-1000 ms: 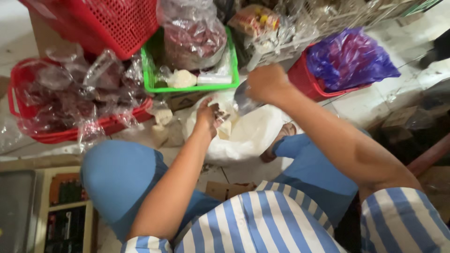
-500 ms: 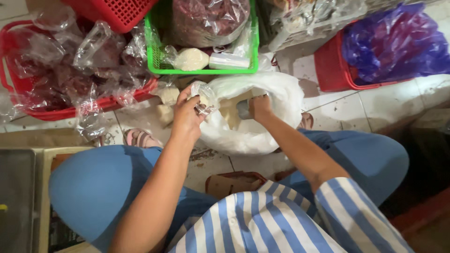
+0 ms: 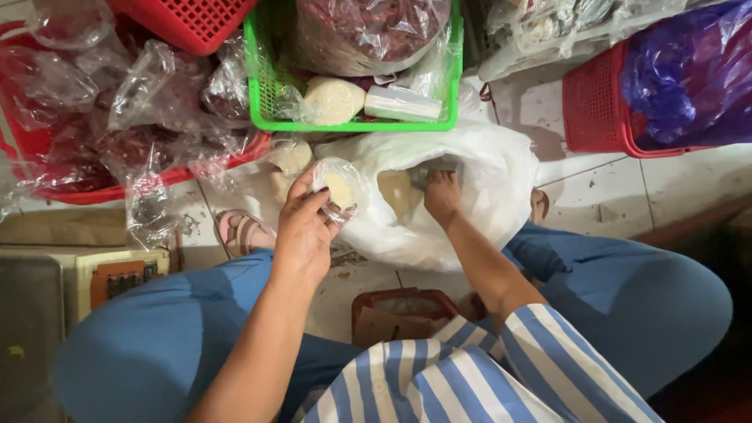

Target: The person scoops white powder from a large bag into smaller plastic bags with a metal scoop and ties the bags shut.

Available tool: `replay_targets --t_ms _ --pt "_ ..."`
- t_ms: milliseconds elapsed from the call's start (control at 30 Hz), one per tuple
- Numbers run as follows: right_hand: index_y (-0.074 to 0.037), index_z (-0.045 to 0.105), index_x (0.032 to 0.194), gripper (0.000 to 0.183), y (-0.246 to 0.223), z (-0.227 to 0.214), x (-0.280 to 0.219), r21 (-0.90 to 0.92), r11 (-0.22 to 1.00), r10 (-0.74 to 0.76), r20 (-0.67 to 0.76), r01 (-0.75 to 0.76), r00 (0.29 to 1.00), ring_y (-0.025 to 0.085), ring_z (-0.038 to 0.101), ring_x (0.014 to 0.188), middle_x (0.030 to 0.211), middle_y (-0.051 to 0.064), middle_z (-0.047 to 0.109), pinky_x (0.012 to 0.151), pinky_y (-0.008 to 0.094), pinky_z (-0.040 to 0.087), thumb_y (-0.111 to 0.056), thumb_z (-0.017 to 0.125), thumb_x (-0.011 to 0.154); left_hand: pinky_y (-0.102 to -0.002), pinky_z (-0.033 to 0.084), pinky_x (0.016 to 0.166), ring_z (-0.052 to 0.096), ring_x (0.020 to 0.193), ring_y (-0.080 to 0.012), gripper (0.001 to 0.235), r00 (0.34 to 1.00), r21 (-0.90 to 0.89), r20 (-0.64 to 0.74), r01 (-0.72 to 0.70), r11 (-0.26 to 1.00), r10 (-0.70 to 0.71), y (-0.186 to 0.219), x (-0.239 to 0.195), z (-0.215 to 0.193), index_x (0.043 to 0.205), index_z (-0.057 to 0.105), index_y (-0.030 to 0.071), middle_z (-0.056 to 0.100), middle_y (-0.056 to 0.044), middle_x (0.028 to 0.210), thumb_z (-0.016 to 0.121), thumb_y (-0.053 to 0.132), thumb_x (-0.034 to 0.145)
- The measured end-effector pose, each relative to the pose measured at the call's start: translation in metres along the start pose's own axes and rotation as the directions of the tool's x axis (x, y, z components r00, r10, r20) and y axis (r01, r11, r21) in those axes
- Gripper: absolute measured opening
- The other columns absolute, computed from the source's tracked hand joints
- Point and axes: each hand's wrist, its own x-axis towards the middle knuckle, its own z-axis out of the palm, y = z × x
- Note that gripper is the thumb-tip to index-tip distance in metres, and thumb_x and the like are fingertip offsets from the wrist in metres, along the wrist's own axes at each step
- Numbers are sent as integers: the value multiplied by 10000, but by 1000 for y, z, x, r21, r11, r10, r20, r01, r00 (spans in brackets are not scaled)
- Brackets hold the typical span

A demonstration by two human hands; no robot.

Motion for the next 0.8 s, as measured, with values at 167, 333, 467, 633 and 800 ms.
replay_targets --t_ms 167,333,467,633,800 --pt "-13 729 1124 306 -52 -6 -5 154 983 -119 141 97 983 359 641 1082 1137 197 692 1001 471 470 -134 606 871 -443 567 922 637 1119 -227 496 1000 8 -8 -8 1000 8 0 1 1 1411 549 135 634 -73 1285 585 56 922" --pt "-63 807 922 252 -71 -18 8 512 841 95 179 -175 979 366 689 895 929 193 745 858 476 526 -249 705 785 -452 574 906 644 1115 -230 496 1000 11 -25 6 1000 -6 -7 9 -1 1385 560 148 634 -67 1280 587 49 899" --pt "-13 768 916 364 -39 -15 9 764 484 163 401 -428 901 260 701 708 776 151 735 705 406 539 -358 651 921 -454 572 896 638 1095 -243 480 1000 -38 8 27 999 -27 -14 10 0 1366 555 154 633 -77 1261 594 43 901" --pt "-4 768 882 363 4 -37 1 860 103 472 401 -501 785 159 590 647 721 61 677 607 361 481 -349 662 917 -422 578 871 652 1096 -221 479 999 -4 41 32 999 -32 -22 16 10 1363 579 148 666 -55 1249 579 43 896" --pt "9 738 788 384 44 -81 1 822 173 502 400 -542 767 143 584 577 645 51 650 568 337 482 -348 683 921 -405 592 777 642 949 -207 476 997 42 75 -5 999 1 -39 37 18 1353 607 152 676 -71 1158 564 42 892"
